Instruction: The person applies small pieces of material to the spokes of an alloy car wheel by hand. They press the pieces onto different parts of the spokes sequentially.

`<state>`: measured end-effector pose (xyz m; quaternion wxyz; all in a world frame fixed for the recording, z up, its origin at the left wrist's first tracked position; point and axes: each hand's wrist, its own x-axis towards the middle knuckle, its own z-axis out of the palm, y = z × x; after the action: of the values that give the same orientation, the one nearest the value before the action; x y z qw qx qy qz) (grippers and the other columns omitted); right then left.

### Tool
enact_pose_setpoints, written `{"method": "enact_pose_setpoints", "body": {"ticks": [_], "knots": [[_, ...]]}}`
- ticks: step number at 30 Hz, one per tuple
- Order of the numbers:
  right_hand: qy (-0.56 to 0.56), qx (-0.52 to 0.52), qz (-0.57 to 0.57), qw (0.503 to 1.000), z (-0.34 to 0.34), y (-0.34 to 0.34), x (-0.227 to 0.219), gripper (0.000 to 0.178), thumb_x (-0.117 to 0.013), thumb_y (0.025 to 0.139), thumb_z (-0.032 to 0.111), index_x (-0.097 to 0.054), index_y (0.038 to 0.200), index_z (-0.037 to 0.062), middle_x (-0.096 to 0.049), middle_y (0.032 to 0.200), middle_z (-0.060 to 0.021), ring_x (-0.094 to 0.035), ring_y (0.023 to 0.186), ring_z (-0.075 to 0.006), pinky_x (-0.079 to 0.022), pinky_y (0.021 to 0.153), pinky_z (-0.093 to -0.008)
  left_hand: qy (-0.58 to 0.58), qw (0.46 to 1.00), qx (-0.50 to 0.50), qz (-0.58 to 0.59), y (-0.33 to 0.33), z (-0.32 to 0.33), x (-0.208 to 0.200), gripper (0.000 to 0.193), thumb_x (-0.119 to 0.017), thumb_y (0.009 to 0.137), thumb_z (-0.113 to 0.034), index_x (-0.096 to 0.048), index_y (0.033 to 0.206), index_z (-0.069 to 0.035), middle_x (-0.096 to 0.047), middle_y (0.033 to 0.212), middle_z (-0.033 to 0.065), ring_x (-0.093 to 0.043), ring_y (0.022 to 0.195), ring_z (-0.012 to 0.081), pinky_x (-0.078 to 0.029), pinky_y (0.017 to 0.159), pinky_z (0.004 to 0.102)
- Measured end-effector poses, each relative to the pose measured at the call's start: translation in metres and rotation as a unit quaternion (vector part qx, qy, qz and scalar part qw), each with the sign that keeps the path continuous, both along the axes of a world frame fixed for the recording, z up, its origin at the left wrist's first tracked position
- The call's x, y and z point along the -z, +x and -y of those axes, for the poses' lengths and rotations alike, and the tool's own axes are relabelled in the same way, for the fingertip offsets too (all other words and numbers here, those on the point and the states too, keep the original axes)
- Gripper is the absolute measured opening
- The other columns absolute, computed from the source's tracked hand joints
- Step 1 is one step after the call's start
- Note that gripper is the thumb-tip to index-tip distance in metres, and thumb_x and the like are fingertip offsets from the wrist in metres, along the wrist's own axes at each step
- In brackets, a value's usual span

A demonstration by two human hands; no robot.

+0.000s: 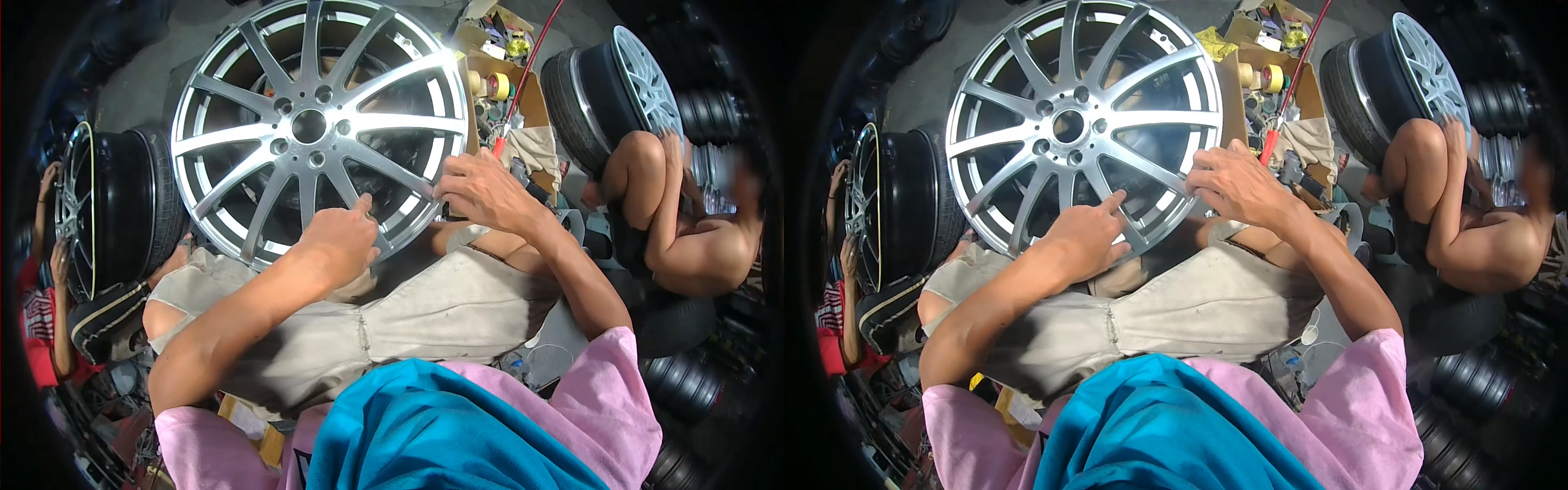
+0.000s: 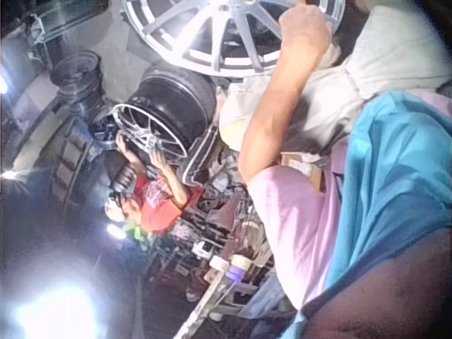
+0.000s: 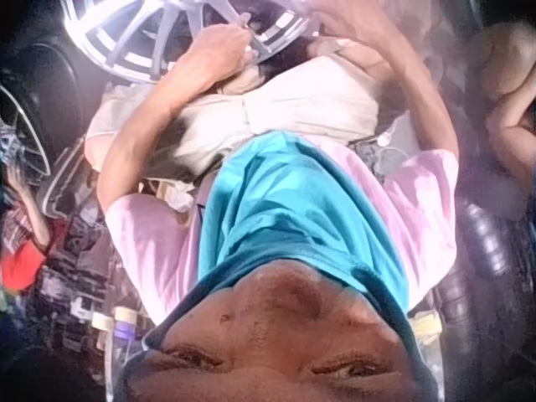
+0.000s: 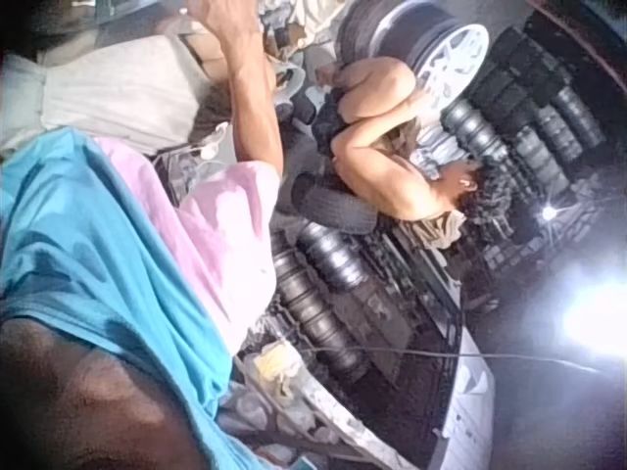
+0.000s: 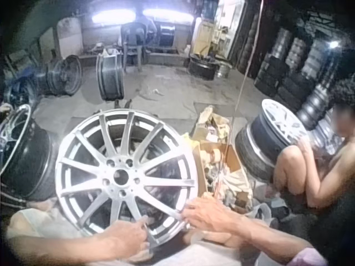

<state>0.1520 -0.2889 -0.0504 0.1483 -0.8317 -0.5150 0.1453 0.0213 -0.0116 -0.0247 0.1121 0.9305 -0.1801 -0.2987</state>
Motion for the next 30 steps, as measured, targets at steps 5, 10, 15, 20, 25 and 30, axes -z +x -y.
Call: {"method": "enact_pose_setpoints", "body": {"ticks": [5, 10, 15, 20, 25, 30], "knots": [[0.194, 0.209, -0.12, 0.951, 0.012, 0.021, -0.007, 0.021, -0.08, 0.101, 0.026, -0.068, 0.106, 0.0093, -0.069, 0.106, -0.0008, -0.067, 0.103, -0.0166, -0.051, 0.07, -0.0359, -0.084, 0.994, -0.073, -0.021, 0.044, -0.029, -0.037, 0.037, -0.073, 0.103, -0.041, -0.076, 0.106, -0.004, -0.077, 0.107, 0.0209, -0.074, 0.103, 0.043, -0.058, 0.093, 0.0521], [0.13, 0.402, -0.221, 0.879, 0.028, 0.047, 0.001, 0.053, -0.091, 0.094, 0.046, -0.057, 0.079, 0.0078, -0.049, 0.072, 0.0041, -0.045, 0.068, -0.0087, -0.042, 0.062, -0.0292, -0.124, 0.921, -0.239, 0.28, 0.092, -0.15, -0.05, 0.037, -0.072, 0.107, -0.033, -0.076, 0.101, 0.003, -0.073, 0.084, 0.0201, -0.069, 0.077, 0.0283, -0.054, 0.076, 0.0418], [0.094, 0.45, -0.287, 0.84, 0.023, 0.012, 0.031, 0.057, -0.087, 0.096, 0.052, -0.057, 0.075, 0.0082, -0.051, 0.071, 0.0049, -0.045, 0.068, -0.0085, -0.04, 0.061, -0.0299, 0.007, 0.926, -0.314, 0.209, 0.088, -0.19, -0.044, 0.046, -0.071, 0.106, -0.039, -0.078, 0.1, 0.006, -0.072, 0.085, 0.0247, -0.07, 0.079, 0.0373, -0.054, 0.08, 0.0459], [0.11, 0.443, -0.287, 0.842, 0.01, -0.008, 0.06, 0.057, -0.082, 0.099, 0.058, -0.07, 0.083, 0.0039, -0.055, 0.071, 0.0032, -0.047, 0.069, -0.0085, -0.042, 0.063, -0.0315, 0.065, 0.932, -0.304, 0.188, 0.07, -0.189, -0.026, 0.052, -0.07, 0.106, -0.045, -0.079, 0.098, 0.005, -0.075, 0.098, 0.0241, -0.072, 0.094, 0.0431, -0.055, 0.088, 0.0512], [0.071, 0.478, -0.346, 0.804, -0.006, -0.028, 0.061, 0.056, -0.077, 0.102, 0.055, -0.081, 0.109, -0.0009, -0.061, 0.069, 0.0003, -0.057, 0.068, -0.0107, -0.047, 0.064, -0.0339, 0.044, 0.933, -0.26, 0.247, 0.061, -0.197, -0.006, 0.05, -0.07, 0.107, -0.043, -0.073, 0.092, 0.005, -0.07, 0.097, 0.0221, -0.069, 0.094, 0.0428, -0.054, 0.087, 0.0522], [0.119, 0.461, -0.296, 0.828, -0.013, -0.033, 0.068, 0.057, -0.074, 0.103, 0.052, -0.08, 0.115, -0.003, -0.064, 0.071, -0.0027, -0.06, 0.07, -0.0136, -0.05, 0.067, -0.0361, 0.044, 0.915, -0.235, 0.327, 0.065, -0.198, 0.007, 0.046, -0.067, 0.108, -0.04, -0.067, 0.089, 0.002, -0.065, 0.096, 0.019, -0.066, 0.095, 0.0401, -0.053, 0.088, 0.0516]]}}
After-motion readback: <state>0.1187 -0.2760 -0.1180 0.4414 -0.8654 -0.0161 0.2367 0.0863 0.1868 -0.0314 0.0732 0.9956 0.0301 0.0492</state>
